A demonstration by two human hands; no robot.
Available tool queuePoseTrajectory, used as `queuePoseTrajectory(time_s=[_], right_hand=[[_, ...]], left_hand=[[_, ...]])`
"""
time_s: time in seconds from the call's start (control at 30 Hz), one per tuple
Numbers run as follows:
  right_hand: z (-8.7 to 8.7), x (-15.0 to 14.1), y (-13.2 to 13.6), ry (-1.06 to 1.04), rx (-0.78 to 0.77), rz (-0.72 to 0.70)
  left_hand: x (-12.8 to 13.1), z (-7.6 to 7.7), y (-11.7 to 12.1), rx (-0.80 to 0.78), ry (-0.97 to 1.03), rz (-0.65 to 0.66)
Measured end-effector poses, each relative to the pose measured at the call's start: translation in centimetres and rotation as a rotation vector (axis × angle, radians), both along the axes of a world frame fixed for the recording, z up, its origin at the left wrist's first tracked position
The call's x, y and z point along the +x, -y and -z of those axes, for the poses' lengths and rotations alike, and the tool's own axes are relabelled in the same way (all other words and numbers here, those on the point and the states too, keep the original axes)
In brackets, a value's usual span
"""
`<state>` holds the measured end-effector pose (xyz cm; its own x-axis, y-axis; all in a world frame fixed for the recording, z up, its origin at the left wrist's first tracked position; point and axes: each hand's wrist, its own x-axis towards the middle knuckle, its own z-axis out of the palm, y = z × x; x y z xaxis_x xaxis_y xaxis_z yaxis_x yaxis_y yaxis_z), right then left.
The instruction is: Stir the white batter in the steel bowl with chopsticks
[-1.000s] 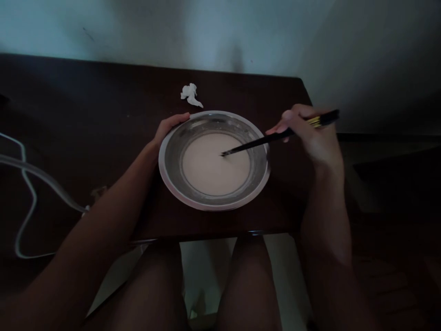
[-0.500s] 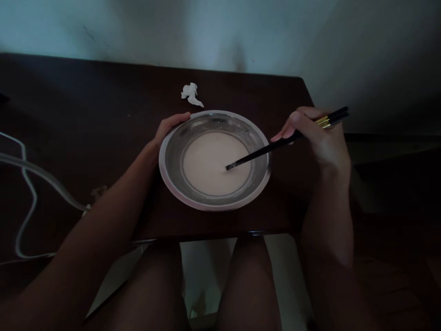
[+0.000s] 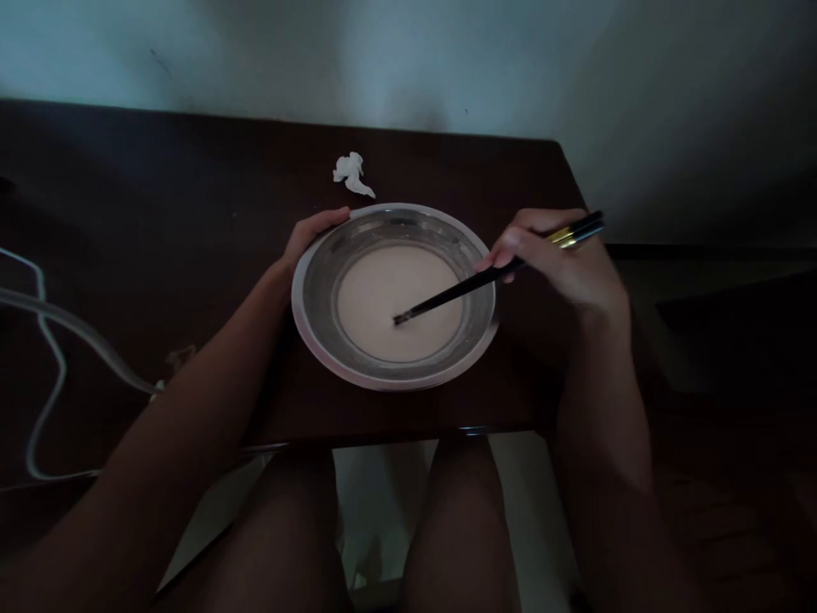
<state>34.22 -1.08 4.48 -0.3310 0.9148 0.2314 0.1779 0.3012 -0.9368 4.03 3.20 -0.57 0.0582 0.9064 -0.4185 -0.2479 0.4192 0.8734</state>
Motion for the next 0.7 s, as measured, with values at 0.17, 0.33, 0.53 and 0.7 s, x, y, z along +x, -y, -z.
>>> queuePoseTrajectory(time_s=[0.17,0.33,0.53,0.7], right_hand=[[0.5,0.0,-0.5,-0.022,0.053,0.086],[0.1,0.4,0.0,-0.046,0.046,0.076],[0.4,-0.2,-0.5,0.000,0.061,0.061],[0.0,0.7,-0.1,-0.038,0.068,0.143]], left_hand=[[0.0,0.0,0.0,-0.012,-0.002,-0.010],[0.1,-0.4,0.4,-0.003,-0.006,0.022],[0.1,-0.3,0.3,0.009,-0.028,-0.005],[-0.1,-0.2,0.2,0.001,-0.013,0.043]])
